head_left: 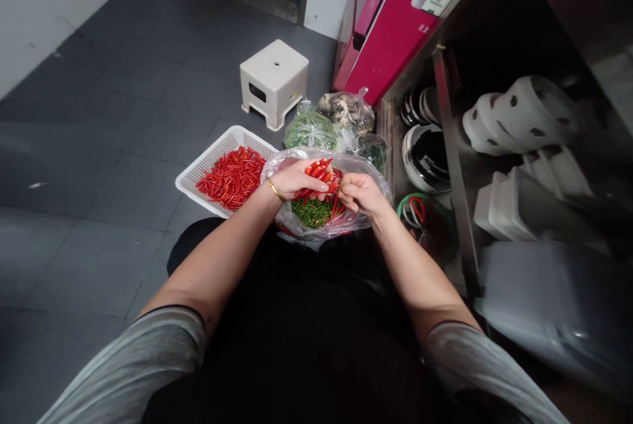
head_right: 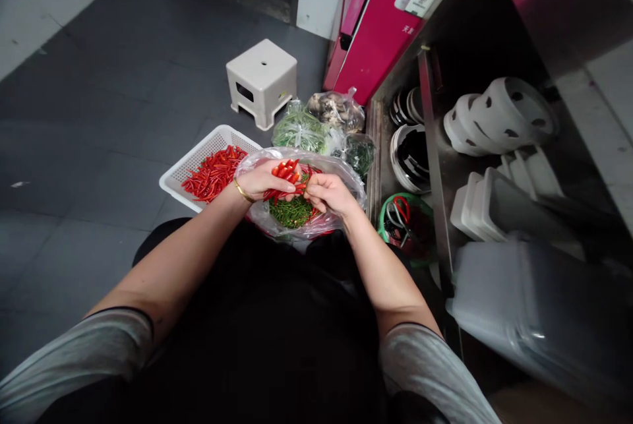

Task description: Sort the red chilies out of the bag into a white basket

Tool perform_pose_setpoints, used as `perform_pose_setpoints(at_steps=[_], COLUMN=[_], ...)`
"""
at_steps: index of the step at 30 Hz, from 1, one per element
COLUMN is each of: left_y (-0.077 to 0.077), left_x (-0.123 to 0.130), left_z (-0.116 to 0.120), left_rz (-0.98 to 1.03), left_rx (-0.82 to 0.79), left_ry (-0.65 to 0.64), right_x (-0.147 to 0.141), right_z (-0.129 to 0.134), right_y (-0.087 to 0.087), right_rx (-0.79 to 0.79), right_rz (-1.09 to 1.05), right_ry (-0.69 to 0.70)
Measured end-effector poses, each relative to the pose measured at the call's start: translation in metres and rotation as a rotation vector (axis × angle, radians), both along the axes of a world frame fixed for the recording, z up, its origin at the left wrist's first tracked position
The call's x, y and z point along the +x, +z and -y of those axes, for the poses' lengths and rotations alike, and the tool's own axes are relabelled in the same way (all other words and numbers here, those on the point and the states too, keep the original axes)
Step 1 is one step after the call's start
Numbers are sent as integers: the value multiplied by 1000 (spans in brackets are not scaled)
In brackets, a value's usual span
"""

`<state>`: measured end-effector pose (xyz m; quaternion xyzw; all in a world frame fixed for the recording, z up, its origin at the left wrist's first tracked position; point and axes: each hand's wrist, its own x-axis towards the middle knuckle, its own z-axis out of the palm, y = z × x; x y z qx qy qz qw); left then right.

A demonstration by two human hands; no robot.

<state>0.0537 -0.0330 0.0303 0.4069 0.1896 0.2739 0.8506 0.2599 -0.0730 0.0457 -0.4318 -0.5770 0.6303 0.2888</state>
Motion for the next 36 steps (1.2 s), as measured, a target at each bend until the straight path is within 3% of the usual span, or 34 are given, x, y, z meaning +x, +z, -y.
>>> perform_pose_setpoints(at_steps=[2, 4, 7, 9, 11, 13, 15, 19, 21, 24, 27, 29, 32, 34, 36], left_y=[-3, -7, -12, -12, -13, -13, -16, -21, -22, -21, -19, -18, -15, -14, -15], left_x=[-1, -2, -1, 2, 4, 7, 9, 14, 17, 19, 20, 20, 20, 20, 20], left_z=[-1, -3, -5, -5, -4, -4, -4, -2, 0, 3, 4, 2, 1, 1, 2], left_rz=[-9, -35, -60, -61, -65, -79, -103, -137, -113, -113, -160, -189, -213, -220, -218], left_rx=[-8, -31, -59, -72, -83, -91, -102, -208, -257, -251, -218, -211, -212, -215, -223], left_ry=[-10, 43, 166, 212, 230, 251, 295, 366, 342, 300, 306, 306, 309, 324, 342], right_x=[8, 14, 17, 15, 16, 19, 23, 16, 6, -7, -8, -3, 5, 8, 10], right_z=[-2, -5, -5, -4, -4, -8, -13, -20, -19, -15, -15, -19, -26, -28, -28], right_y=[-2, -10, -33, -47, -53, -49, -39, -21, -17, -11, -4, -5, -21, -38, -49], right_rx=[-13, 13, 169, 275, 347, 394, 364, 147, 172, 430, 629, 553, 204, 34, -11], right_rz=[206, 651, 1354, 1551, 1547, 1422, 1172, 523, 396, 588, 957, 1187, 1480, 1572, 1590], right_ry=[125, 265, 406, 485, 495, 400, 225, -43, -116, -188, -115, -12, 179, 246, 244])
